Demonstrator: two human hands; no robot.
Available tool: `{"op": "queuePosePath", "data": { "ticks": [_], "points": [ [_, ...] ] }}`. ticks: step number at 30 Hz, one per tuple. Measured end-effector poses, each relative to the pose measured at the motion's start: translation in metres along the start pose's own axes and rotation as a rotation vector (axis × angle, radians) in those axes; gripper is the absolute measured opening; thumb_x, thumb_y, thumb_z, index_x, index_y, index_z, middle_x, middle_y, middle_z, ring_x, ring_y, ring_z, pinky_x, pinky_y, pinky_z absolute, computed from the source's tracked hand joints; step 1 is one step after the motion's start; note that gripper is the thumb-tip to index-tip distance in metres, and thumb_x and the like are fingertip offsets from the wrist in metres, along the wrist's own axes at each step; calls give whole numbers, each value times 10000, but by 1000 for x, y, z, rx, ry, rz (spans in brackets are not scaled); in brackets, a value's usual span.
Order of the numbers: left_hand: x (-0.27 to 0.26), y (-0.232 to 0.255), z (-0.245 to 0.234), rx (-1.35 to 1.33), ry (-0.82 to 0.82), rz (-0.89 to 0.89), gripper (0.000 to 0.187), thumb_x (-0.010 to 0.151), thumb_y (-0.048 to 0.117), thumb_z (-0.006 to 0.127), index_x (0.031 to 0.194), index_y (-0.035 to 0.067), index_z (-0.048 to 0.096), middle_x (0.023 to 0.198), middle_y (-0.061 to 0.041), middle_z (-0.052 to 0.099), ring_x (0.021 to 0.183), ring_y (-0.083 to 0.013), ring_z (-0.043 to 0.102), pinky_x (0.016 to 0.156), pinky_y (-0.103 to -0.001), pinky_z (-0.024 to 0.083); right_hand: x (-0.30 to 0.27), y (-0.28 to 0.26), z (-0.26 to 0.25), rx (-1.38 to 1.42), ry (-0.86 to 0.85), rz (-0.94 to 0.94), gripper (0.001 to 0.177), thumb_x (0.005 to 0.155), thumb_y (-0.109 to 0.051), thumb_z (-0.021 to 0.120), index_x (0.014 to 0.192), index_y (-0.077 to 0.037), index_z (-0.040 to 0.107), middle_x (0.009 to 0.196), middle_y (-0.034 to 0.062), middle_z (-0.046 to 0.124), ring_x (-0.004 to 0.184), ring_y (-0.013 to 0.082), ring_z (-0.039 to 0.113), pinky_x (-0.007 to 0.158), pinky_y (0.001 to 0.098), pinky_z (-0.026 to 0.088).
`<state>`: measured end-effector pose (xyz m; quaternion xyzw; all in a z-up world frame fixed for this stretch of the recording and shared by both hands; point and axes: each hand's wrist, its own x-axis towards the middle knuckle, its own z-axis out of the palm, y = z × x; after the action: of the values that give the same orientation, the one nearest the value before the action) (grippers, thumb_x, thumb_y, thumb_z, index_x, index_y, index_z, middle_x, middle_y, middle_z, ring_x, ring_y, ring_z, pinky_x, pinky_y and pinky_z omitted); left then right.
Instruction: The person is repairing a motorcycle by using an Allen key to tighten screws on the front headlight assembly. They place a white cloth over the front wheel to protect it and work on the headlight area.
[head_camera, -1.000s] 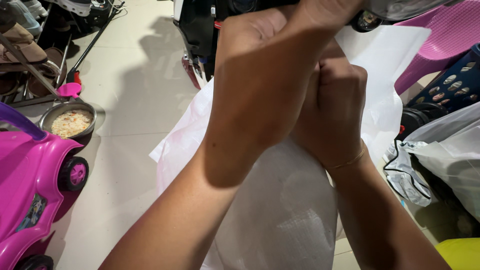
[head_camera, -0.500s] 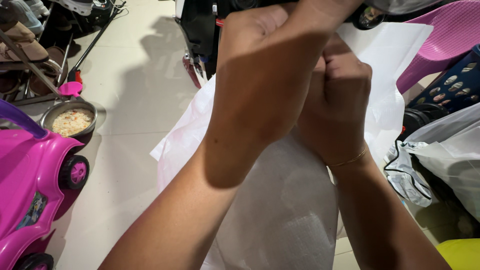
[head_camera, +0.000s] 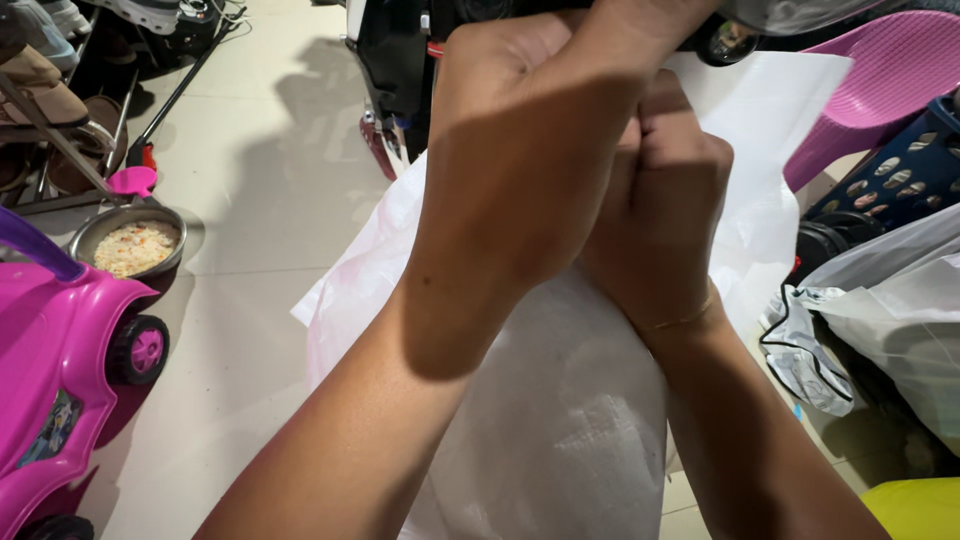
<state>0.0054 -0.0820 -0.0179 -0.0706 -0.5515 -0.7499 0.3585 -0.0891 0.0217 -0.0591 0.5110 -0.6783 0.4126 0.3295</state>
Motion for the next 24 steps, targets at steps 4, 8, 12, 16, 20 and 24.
{"op": "queuePosePath", "data": {
  "ticks": [4,8,12,16,20,24],
  "points": [
    [-2,-3,-2,48,2,-18,645,971,495,697,550,13,618,498,16,508,474,-44,440,424,-245,321,-5,6,3,156,-8,118,268,1213,-174,477,1071,13,606,784,98,650,665,137,629,630,284,506],
    [1,-9,-6,21,-27,36,596,993,529,733,679,23,741,583,12,647,530,-36,579,485,-215,467,-9,15,6,695,-80,347,212,1179,-145,472,1131,8,612,785,41,580,668,94,490,602,253,405],
    [9,-8,-13,39,-76,41,448,939,429,711,771,17,763,606,2,690,509,-46,627,450,-209,490,-6,28,10,1098,-126,504,192,1169,-164,466,1166,-29,603,757,30,548,599,94,443,567,253,392],
    [12,-3,-31,42,-223,-10,295,931,268,662,878,4,783,666,-7,681,554,-51,612,464,-214,481,-4,33,11,1309,-209,469,215,1206,-204,506,1111,-37,601,721,31,525,600,108,443,618,289,436],
    [17,-18,-27,148,-63,0,241,892,133,641,1052,28,788,722,-36,732,582,-70,625,494,-227,501,-1,31,11,1336,-250,499,145,1171,-160,538,1094,-50,590,755,33,522,612,98,435,603,266,418],
    [28,-32,-27,301,-13,127,223,904,181,699,1007,14,804,800,-64,818,678,-106,751,627,-237,594,2,27,12,1246,-240,534,68,1089,-64,567,1071,-20,615,757,30,560,608,75,477,564,228,411]
  ]
}}
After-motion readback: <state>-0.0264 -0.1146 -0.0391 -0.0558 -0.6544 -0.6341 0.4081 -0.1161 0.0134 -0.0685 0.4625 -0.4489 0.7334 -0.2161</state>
